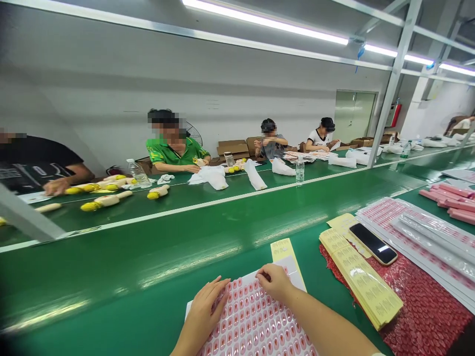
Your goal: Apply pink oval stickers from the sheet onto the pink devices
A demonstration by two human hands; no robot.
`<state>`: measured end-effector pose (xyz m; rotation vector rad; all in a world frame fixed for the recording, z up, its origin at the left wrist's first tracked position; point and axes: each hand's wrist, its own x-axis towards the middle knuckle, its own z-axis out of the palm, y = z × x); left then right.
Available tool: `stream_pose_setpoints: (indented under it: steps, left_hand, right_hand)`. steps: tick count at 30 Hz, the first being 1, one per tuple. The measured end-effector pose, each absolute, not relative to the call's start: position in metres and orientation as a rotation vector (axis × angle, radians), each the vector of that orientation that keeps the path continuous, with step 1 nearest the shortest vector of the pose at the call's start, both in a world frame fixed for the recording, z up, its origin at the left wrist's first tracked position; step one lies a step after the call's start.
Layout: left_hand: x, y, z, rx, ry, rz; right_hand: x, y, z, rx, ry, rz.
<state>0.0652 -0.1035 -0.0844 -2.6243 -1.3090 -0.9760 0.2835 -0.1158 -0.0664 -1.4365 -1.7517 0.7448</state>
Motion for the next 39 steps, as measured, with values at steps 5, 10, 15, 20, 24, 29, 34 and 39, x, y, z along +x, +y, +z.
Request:
stream_pose_setpoints:
  steps: [5, 10, 15, 20, 24, 29, 34, 39]
  left_hand:
    - [0.0667, -0.1055, -0.081, -2.554, -1.451, -0.983]
    - [0.0661, -0.1073, -0.0779, -2.518, -1.552, -0.988]
    - [0.0653, -0.1075, -0.0778, -2.537, -1.579, -0.986]
    - [0.0638, -0.1058, -0.0808, -2.568, -1.581, -0.978]
    - [0.0625, -0.105, -0.0808, -2.601, -1.617, -0.931]
    - [0.0624, -0.1044, -0.0794, -2.622, -1.667, -0.919]
    - [0.0626, -0.1035, -0.08, -2.626, -1.66, -0.929]
    - [0.0617, -0.1037, -0.0794, -2.6, -1.661, -0.932]
  right_hand:
    - [0.2844, -0.1164, -0.0668, -1.42, -1.747, 0.744]
    - [0.2849, -0.117, -0.0655, -1.412, -1.751, 0.747]
    - [0.2848, -0.1175, -0.065, -1.42, -1.756, 0.756]
    - [0.2837, -0.1166, -0.0674, -1.433, -1.771, 0.754]
    - [0.2826, -0.116, -0.0692, -1.433, -1.791, 0.759]
    - [0.2828, -0.1156, -0.071, -1.437, -1.803, 0.761]
    - [0.2839, -0.1141, -0.0735, -1.43, -1.821, 0.769]
    - [0.2838, -0.1153, -0.0722, -1.42, -1.822, 0.784]
